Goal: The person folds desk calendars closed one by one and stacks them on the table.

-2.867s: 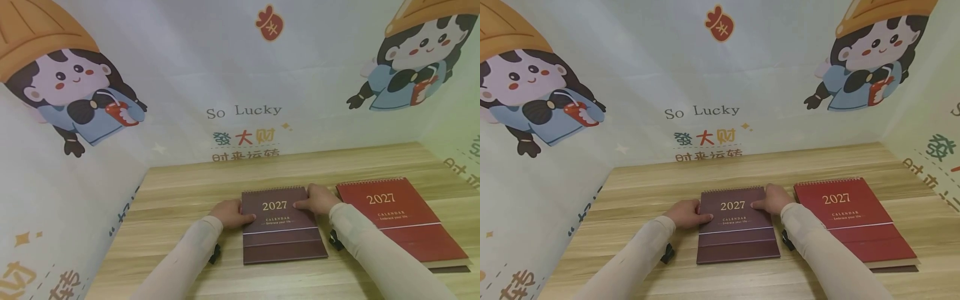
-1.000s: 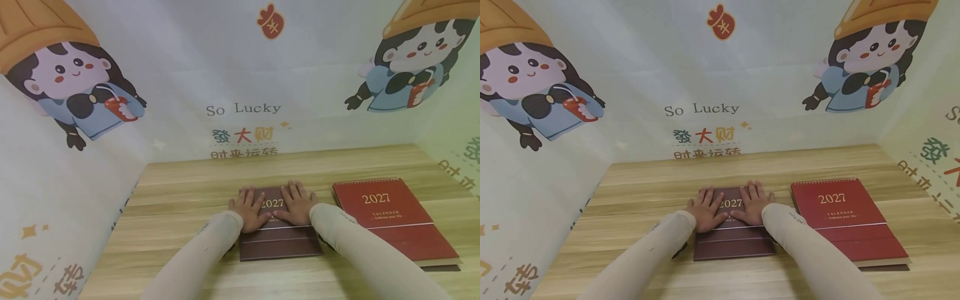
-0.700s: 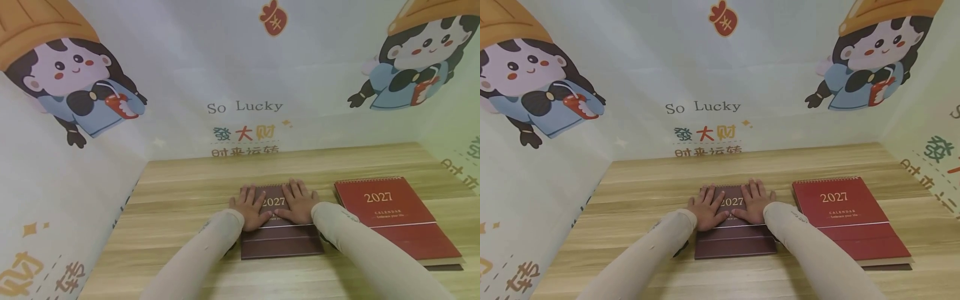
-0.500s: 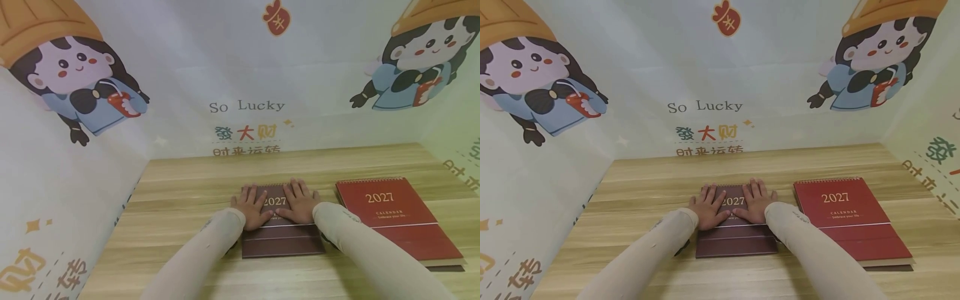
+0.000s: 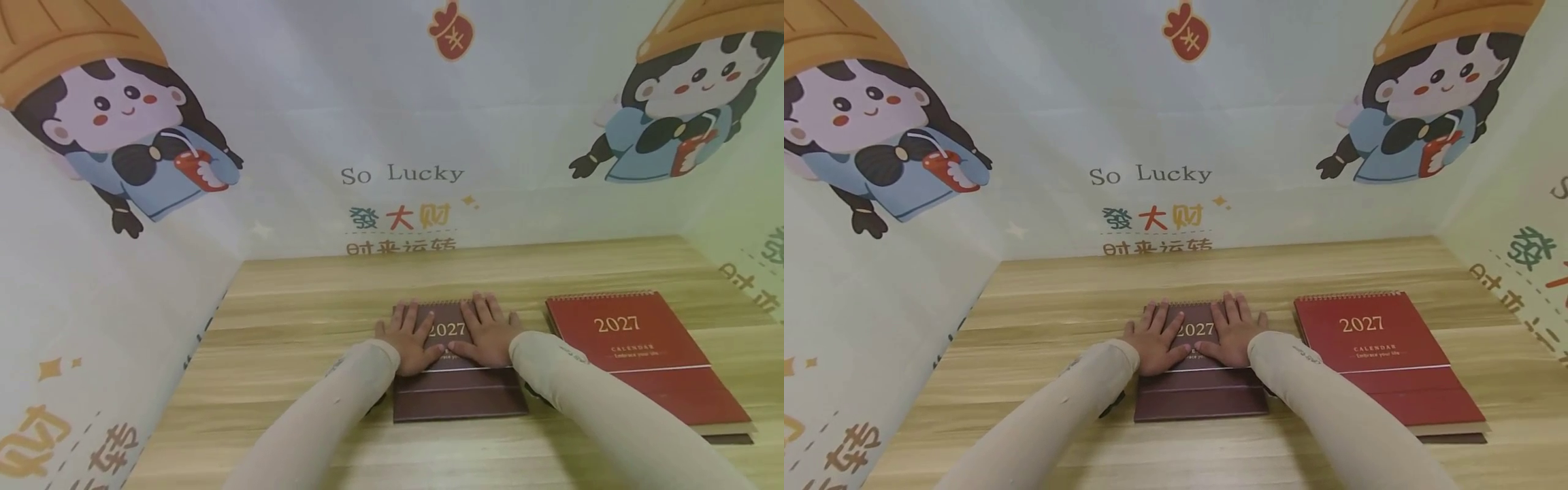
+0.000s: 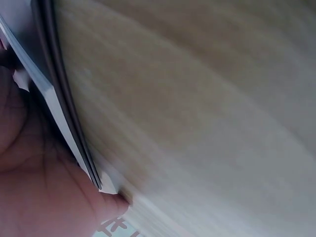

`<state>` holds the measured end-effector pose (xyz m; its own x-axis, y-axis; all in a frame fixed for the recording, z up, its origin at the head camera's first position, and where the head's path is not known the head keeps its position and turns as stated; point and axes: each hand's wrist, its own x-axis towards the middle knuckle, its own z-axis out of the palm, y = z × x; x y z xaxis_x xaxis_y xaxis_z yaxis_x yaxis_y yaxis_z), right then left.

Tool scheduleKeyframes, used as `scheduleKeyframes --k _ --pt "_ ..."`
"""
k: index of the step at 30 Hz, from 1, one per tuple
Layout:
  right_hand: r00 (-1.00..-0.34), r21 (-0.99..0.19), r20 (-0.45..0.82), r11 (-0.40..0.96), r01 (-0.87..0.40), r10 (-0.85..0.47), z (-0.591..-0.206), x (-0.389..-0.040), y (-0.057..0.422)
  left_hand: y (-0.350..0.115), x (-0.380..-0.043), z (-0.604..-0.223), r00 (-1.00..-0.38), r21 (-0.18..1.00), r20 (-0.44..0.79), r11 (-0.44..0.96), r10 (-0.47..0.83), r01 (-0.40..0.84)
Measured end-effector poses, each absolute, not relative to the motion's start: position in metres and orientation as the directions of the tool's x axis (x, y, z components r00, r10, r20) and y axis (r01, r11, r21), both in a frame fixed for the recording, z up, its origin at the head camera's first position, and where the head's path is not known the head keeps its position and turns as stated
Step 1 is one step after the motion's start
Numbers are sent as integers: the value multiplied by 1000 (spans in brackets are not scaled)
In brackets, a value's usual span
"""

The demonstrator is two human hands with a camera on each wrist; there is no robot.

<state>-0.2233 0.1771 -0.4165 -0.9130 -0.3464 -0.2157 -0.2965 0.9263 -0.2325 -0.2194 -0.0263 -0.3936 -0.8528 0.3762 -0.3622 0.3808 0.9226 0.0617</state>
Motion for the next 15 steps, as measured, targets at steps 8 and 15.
scheduleKeyframes --k 8,15 --pt "-901 -298 -199 900 -320 -386 -412 -222 180 -33 -225 -406 -847 114 -298 898 440 426" --pt "-952 -425 46 856 -293 -303 -394 -218 190 -53 -232 -388 -888 384 -154 854 434 351"
